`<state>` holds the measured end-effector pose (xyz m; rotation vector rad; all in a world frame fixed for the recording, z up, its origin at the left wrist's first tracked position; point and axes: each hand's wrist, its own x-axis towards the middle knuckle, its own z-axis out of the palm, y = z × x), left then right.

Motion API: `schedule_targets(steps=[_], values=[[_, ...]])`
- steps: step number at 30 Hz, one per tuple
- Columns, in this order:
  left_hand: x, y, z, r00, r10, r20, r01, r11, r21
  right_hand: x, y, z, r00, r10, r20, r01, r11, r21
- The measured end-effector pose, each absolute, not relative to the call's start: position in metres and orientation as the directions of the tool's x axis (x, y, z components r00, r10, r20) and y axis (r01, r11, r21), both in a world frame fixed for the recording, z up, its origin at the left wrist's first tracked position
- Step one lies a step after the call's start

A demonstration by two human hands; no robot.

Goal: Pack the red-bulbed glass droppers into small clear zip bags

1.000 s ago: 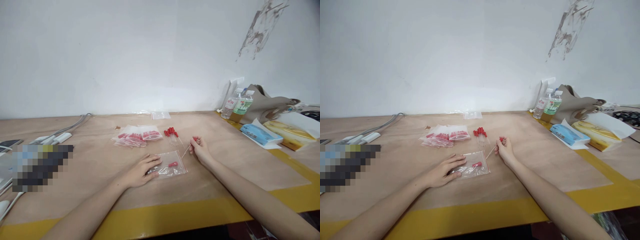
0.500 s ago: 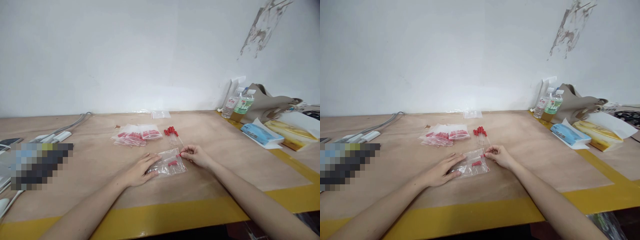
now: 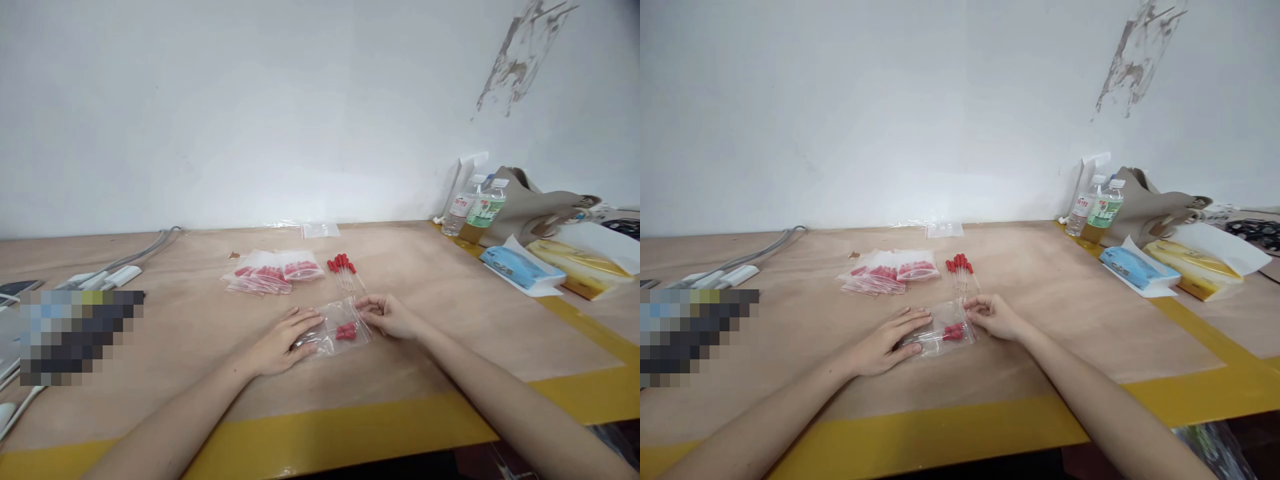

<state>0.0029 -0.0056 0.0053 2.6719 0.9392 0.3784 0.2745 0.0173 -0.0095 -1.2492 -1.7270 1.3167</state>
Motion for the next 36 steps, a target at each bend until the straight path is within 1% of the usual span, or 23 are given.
schedule_targets(steps=[2,4,6,8,10,13,15,18,20,23,27,29,32,34,36], values=[[0.002,-0.004,0.004,0.755,0.642,0.138,0.571,-0.746,0.344,0.281,0.028,-0.007,-0.248,0.969,-0.007,0.372,0.088,-0.924],[0.001,-0.003,0.003,0.756,0.643,0.125,0.575,-0.743,0.343,0.286,0.044,-0.004,-0.088,0.991,0.099,0.483,0.129,-0.866],[0.001,-0.002,0.003,0.763,0.635,0.12,0.567,-0.747,0.347,0.289,0.064,-0.001,0.035,0.98,0.197,0.629,0.132,-0.767],[0.001,-0.002,0.004,0.772,0.625,0.114,0.557,-0.751,0.354,0.289,0.084,0.001,0.094,0.971,0.218,0.734,0.08,-0.674],[0.002,-0.003,0.005,0.777,0.62,0.107,0.552,-0.754,0.356,0.284,0.102,0.002,0.14,0.979,0.145,0.781,-0.019,-0.624],[0.003,-0.005,0.005,0.777,0.61,0.156,0.541,-0.774,0.329,0.273,0.123,0.003,0.205,0.979,0.021,0.774,-0.149,-0.615],[0.004,-0.006,0.004,0.764,0.605,0.226,0.526,-0.786,0.324,0.265,0.132,0.004,0.216,0.975,-0.049,0.756,-0.199,-0.624],[0.003,-0.007,0.003,0.758,0.591,0.277,0.478,-0.792,0.379,0.258,0.139,0.005,0.193,0.972,-0.136,0.722,-0.234,-0.651],[0.002,-0.007,0.003,0.769,0.578,0.273,0.451,-0.793,0.409,0.256,0.14,0.006,0.18,0.971,-0.157,0.685,-0.238,-0.689],[0.0,-0.007,0.003,0.768,0.59,0.25,0.46,-0.779,0.426,0.259,0.136,0.007,0.162,0.975,-0.15,0.59,-0.217,-0.777],[-0.001,-0.006,0.002,0.754,0.622,0.21,0.487,-0.744,0.457,0.272,0.118,0.008,0.106,0.989,-0.107,0.383,-0.14,-0.913],[-0.001,-0.005,0.002,0.753,0.629,0.195,0.491,-0.734,0.469,0.281,0.103,0.008,0.079,0.993,-0.089,0.273,-0.107,-0.956],[-0.001,-0.004,0.002,0.75,0.638,0.177,0.503,-0.723,0.474,0.295,0.08,0.002,0.061,0.997,-0.055,0.13,-0.063,-0.99],[-0.001,-0.004,0.003,0.749,0.64,0.171,0.508,-0.72,0.472,0.301,0.068,-0.005,0.062,0.998,-0.022,-0.031,-0.02,-0.999],[0.0,-0.004,0.004,0.747,0.641,0.175,0.507,-0.72,0.474,0.304,0.061,-0.013,0.097,0.995,0.007,-0.202,0.027,-0.979]])
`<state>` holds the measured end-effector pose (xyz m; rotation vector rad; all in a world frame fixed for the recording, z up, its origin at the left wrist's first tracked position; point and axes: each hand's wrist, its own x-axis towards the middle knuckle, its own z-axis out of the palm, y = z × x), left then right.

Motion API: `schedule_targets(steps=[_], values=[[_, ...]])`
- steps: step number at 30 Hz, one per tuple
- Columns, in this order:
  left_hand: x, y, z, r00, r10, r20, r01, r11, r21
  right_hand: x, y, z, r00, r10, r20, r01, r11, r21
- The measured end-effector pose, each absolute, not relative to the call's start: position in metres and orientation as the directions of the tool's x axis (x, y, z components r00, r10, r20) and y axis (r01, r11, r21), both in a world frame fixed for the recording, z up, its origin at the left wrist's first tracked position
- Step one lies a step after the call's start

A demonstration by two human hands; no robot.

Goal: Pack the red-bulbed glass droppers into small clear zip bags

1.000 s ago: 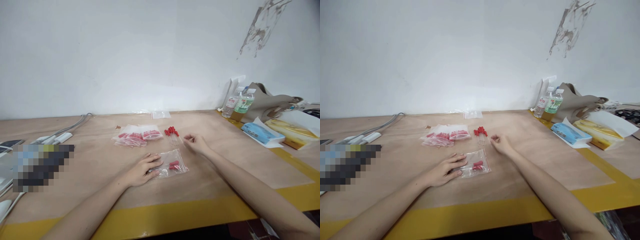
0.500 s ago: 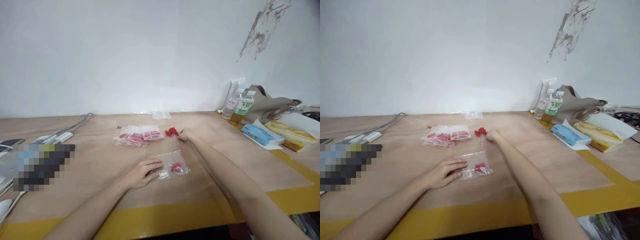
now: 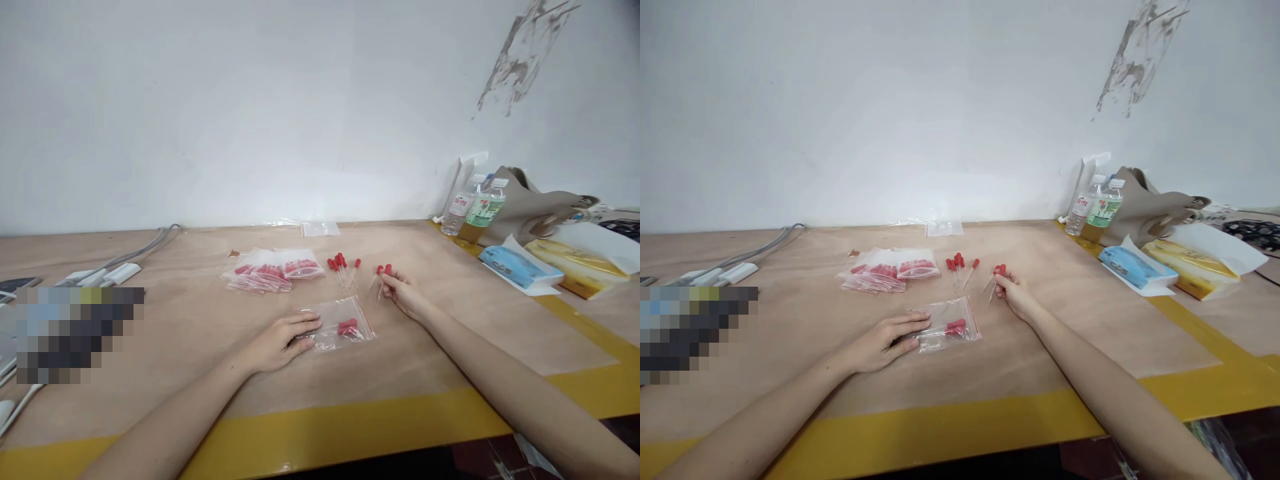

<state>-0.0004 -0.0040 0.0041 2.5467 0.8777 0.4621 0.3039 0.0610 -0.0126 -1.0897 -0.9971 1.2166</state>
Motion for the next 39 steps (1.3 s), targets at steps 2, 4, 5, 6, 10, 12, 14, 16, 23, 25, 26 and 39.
schedule_targets(steps=[2,4,5,6,10,12,14,16,23,25,26,39], values=[[0.0,-0.004,0.004,0.745,0.641,0.184,0.503,-0.721,0.476,0.304,0.059,-0.017,0.165,0.986,0.012,-0.286,0.059,-0.956],[0.001,-0.004,0.004,0.744,0.642,0.187,0.505,-0.722,0.473,0.303,0.059,-0.019,0.217,0.976,0.004,-0.298,0.07,-0.952],[0.001,-0.004,0.004,0.745,0.641,0.187,0.504,-0.724,0.472,0.302,0.06,-0.019,0.222,0.975,-0.002,-0.291,0.064,-0.954],[0.001,-0.004,0.004,0.746,0.638,0.189,0.501,-0.726,0.471,0.302,0.06,-0.018,0.215,0.977,-0.006,-0.282,0.056,-0.958],[0.001,-0.004,0.004,0.745,0.639,0.19,0.5,-0.724,0.476,0.303,0.059,-0.015,0.188,0.982,0.005,-0.258,0.055,-0.965],[0.001,-0.004,0.005,0.74,0.645,0.187,0.506,-0.719,0.477,0.303,0.056,-0.016,0.177,0.984,0.03,-0.237,0.072,-0.969],[0.001,-0.004,0.005,0.738,0.649,0.187,0.509,-0.716,0.478,0.302,0.054,-0.017,0.162,0.985,0.057,-0.211,0.091,-0.973],[0.001,-0.004,0.005,0.738,0.649,0.185,0.509,-0.716,0.478,0.301,0.053,-0.02,0.157,0.985,0.077,-0.2,0.108,-0.974],[0.002,-0.004,0.006,0.739,0.644,0.195,0.512,-0.726,0.458,0.293,0.046,-0.022,0.107,0.986,0.128,-0.167,0.145,-0.975],[0.002,-0.005,0.006,0.736,0.647,0.199,0.514,-0.726,0.457,0.29,0.044,-0.022,0.033,0.99,0.134,-0.158,0.137,-0.978],[0.002,-0.006,0.006,0.733,0.65,0.199,0.517,-0.723,0.458,0.29,0.042,-0.022,-0.011,0.991,0.134,-0.157,0.13,-0.979],[0.002,-0.007,0.006,0.712,0.668,0.215,0.534,-0.714,0.452,0.287,0.032,-0.022,-0.339,0.908,0.247,0.368,0.369,-0.853]])
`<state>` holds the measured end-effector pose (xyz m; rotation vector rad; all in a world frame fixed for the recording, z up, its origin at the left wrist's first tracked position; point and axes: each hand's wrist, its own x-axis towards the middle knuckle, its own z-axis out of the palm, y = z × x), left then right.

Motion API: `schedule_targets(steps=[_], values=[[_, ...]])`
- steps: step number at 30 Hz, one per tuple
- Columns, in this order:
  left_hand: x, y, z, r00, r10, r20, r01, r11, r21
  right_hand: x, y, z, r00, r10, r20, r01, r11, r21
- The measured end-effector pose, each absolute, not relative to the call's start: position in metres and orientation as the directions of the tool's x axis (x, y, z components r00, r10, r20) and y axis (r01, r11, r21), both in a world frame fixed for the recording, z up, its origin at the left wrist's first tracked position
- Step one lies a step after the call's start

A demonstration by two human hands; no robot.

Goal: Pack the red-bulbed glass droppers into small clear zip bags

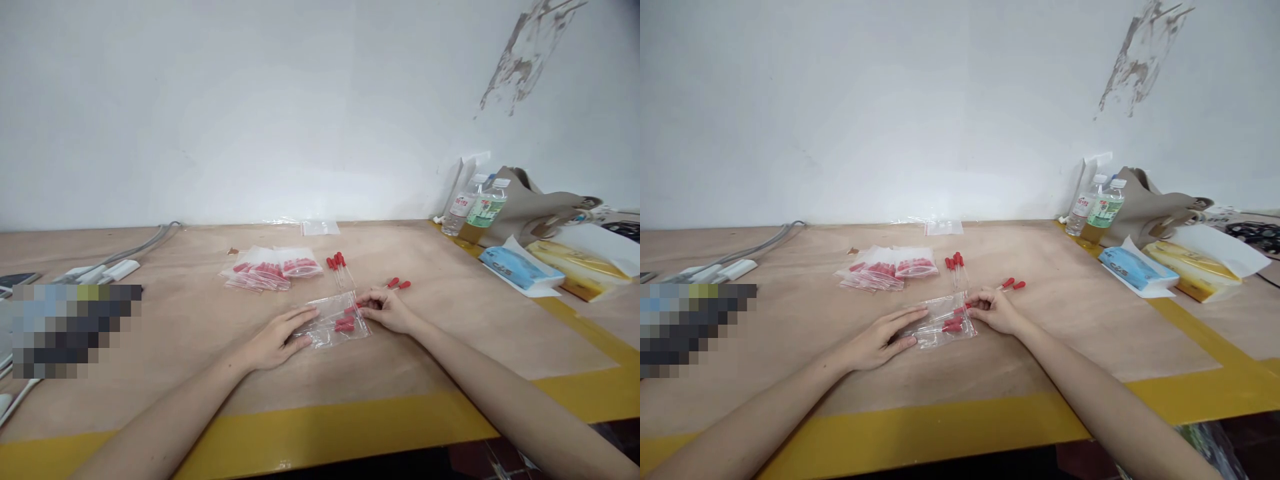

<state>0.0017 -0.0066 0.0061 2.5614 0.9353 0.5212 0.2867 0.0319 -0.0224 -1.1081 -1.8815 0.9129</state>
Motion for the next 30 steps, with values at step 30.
schedule_targets(steps=[30], values=[[0.001,-0.005,0.006,0.706,0.685,0.177,0.555,-0.692,0.463,0.38,0.058,0.002,-0.177,0.981,0.081,0.411,0.148,-0.9]])
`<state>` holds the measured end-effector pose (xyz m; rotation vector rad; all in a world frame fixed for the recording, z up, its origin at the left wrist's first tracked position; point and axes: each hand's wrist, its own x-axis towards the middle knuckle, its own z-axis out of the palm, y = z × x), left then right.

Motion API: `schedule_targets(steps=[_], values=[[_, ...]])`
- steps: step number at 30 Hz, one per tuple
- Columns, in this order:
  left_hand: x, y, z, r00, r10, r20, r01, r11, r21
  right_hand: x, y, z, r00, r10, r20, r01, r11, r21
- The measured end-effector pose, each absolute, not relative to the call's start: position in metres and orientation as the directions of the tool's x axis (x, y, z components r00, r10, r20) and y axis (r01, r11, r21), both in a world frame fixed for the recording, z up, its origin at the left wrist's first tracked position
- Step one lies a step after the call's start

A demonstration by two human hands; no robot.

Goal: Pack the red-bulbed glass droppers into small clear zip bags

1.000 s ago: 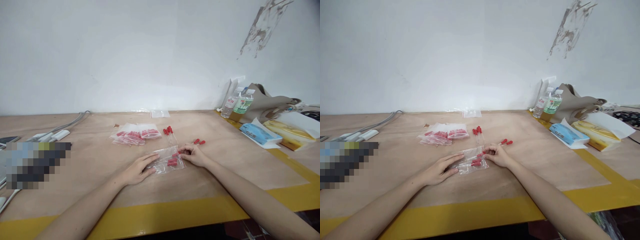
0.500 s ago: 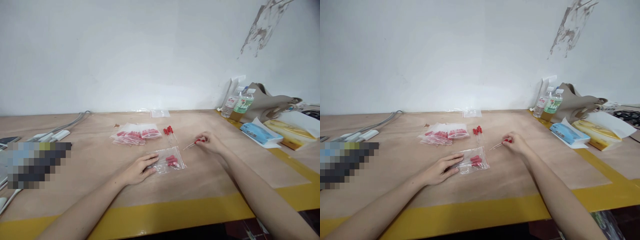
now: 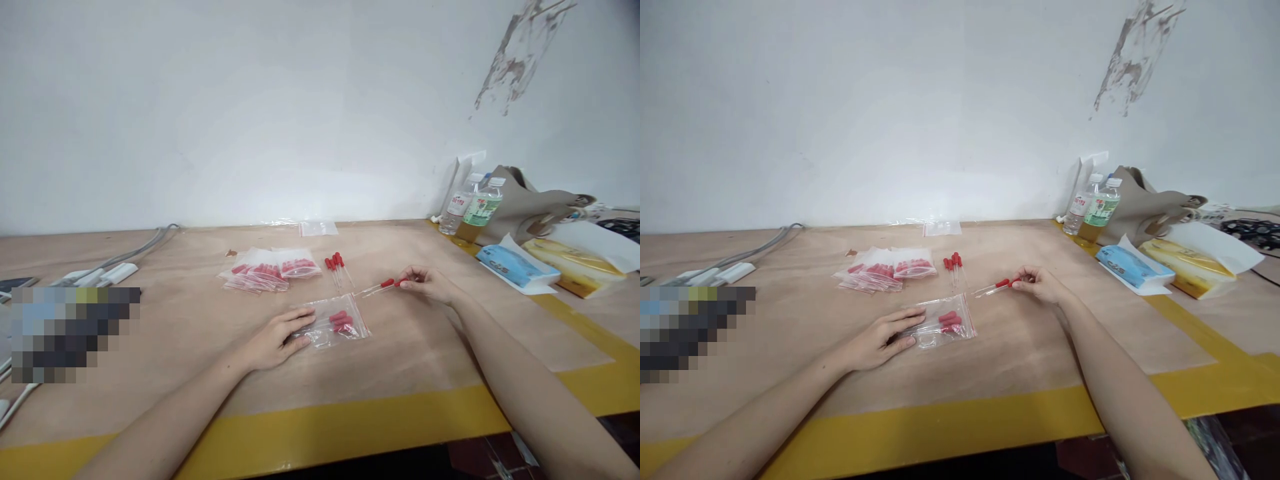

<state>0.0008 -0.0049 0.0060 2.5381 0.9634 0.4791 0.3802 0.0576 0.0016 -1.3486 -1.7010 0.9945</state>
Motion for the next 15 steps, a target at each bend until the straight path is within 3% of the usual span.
schedule_targets(steps=[6,15], values=[[0.001,-0.005,0.006,0.712,0.677,0.189,0.54,-0.699,0.47,0.365,0.057,-0.01,-0.288,0.957,0.035,0.291,0.122,-0.949],[-0.002,0.0,0.004,0.742,0.639,0.2,0.503,-0.729,0.463,0.357,0.058,-0.016,-0.29,0.955,0.056,0.226,0.126,-0.966]])
